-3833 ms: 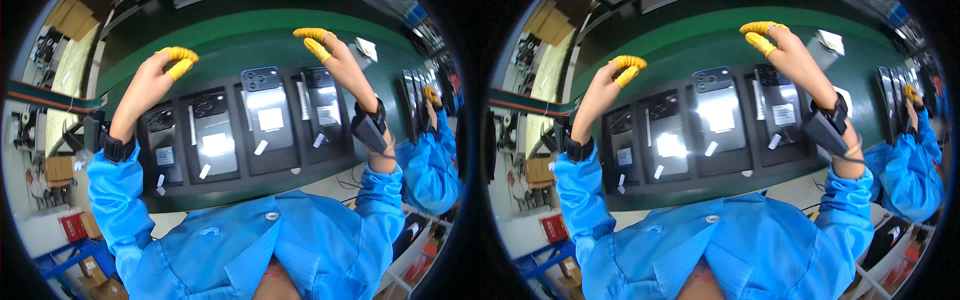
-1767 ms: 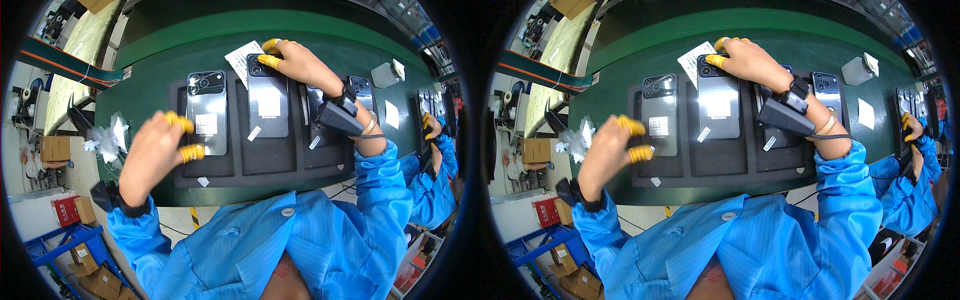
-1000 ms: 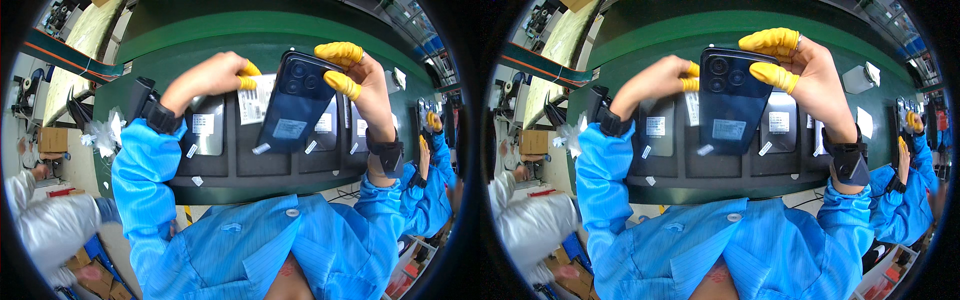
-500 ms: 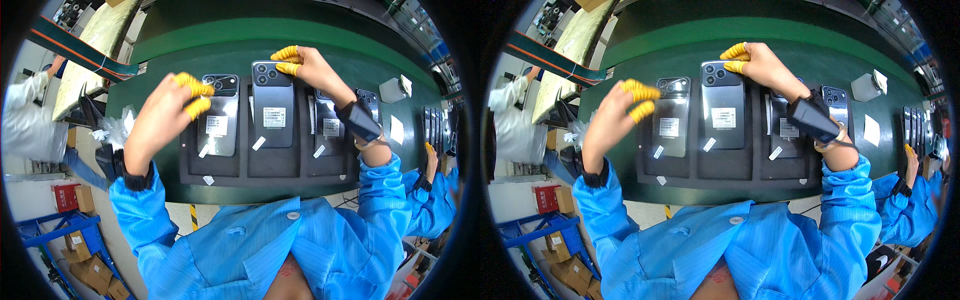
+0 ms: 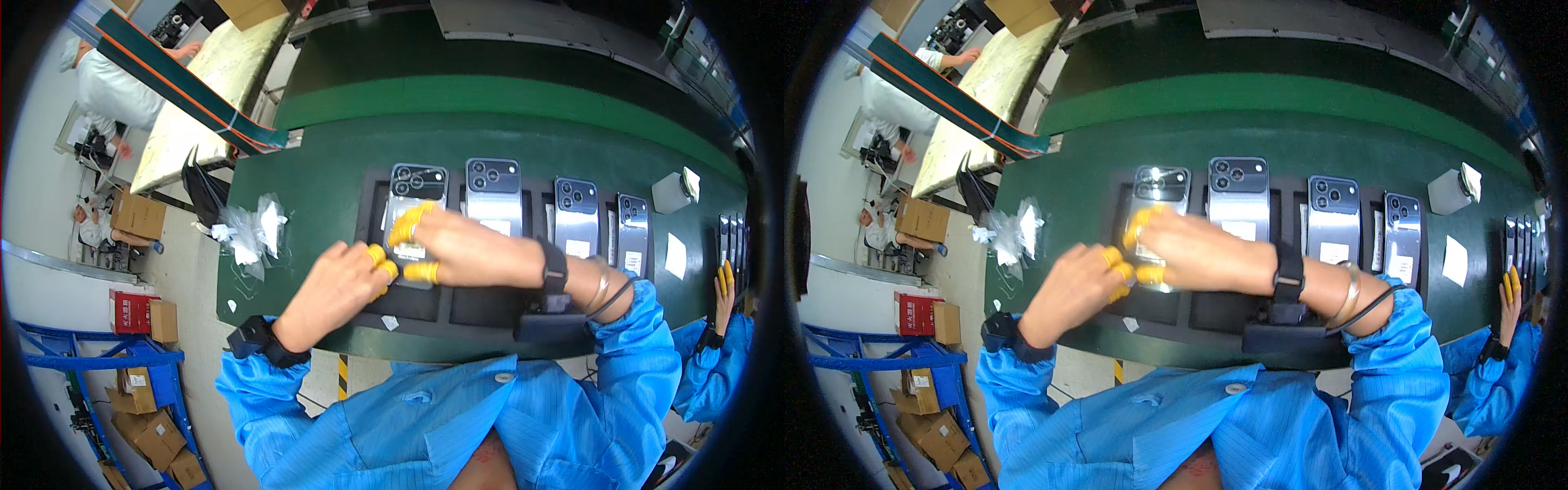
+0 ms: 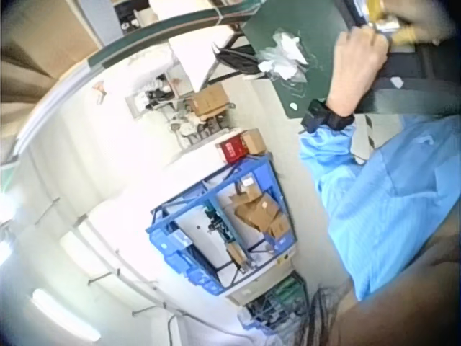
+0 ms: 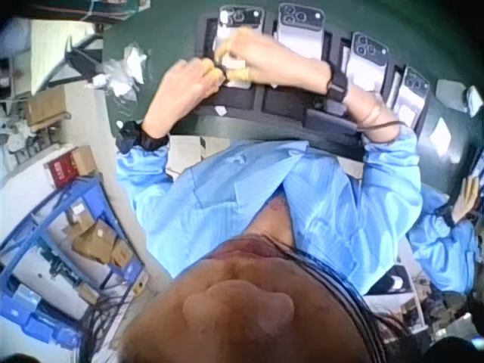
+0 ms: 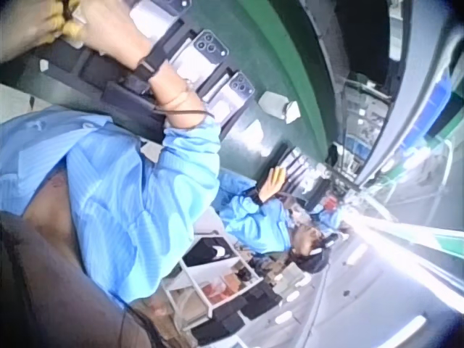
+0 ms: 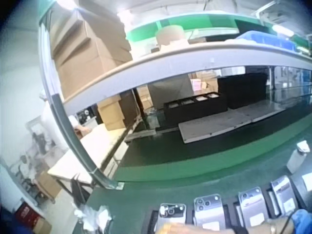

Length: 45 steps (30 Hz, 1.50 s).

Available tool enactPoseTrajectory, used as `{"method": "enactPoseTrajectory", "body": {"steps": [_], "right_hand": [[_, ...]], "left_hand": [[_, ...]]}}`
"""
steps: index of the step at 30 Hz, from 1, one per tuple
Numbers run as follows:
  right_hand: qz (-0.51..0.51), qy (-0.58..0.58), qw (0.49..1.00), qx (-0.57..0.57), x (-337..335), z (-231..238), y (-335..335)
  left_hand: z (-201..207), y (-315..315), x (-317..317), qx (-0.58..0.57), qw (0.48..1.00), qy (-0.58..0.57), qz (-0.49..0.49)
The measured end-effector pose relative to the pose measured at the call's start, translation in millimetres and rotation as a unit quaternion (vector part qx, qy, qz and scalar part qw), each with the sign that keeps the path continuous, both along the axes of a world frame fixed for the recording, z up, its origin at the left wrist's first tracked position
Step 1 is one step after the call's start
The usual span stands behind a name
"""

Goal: Cleaning and inspecting the back and camera modules of multiple smartphones on an assembly line.

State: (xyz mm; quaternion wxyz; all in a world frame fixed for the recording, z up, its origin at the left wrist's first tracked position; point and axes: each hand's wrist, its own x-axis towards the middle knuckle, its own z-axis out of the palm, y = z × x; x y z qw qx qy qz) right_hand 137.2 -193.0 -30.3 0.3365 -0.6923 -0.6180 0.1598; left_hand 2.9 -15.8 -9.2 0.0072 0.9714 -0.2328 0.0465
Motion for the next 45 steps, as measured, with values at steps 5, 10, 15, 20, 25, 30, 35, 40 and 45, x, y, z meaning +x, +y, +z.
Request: {"method": "enactPoseTrajectory", "body": {"steps": [5, 10, 15, 20, 25, 30, 35, 40, 45], "right_hand": [[0.019, -0.093, 0.995, 0.001, -8, -12, 0], [0.007, -0.128, 0.992, 0.021, -12, -12, -2], [0.009, -0.152, 0.988, 0.037, -13, -16, 1], [0.016, -0.144, 0.988, 0.058, -6, -21, 5], [0.019, -0.128, 0.992, 0.007, -8, -13, 5], [-0.012, -0.168, 0.984, 0.057, -12, -16, 5], [-0.027, -0.117, 0.991, 0.051, -3, -18, 6], [-0.132, 0.06, 0.989, 0.027, 38, -10, 10], [-0.291, 0.208, 0.893, 0.271, 70, 51, -30]], "left_hand": [[2, 7, 3, -0.052, 0.997, 0.04, -0.03], [26, 3, 3, -0.23, 0.968, 0.001, 0.099], [11, -8, -2, -0.081, 0.996, 0.021, 0.025], [-4, -6, 0, -0.06, 0.998, 0.008, -0.002], [2, 1, 5, -0.036, 0.999, 0.035, -0.016], [1, 8, 9, -0.095, 0.994, -0.061, 0.005], [5, 6, 12, -0.114, 0.991, -0.046, 0.046], [15, -5, 3, -0.186, 0.954, 0.206, 0.11], [21, -31, 10, -0.038, 0.978, 0.146, 0.144]]}}
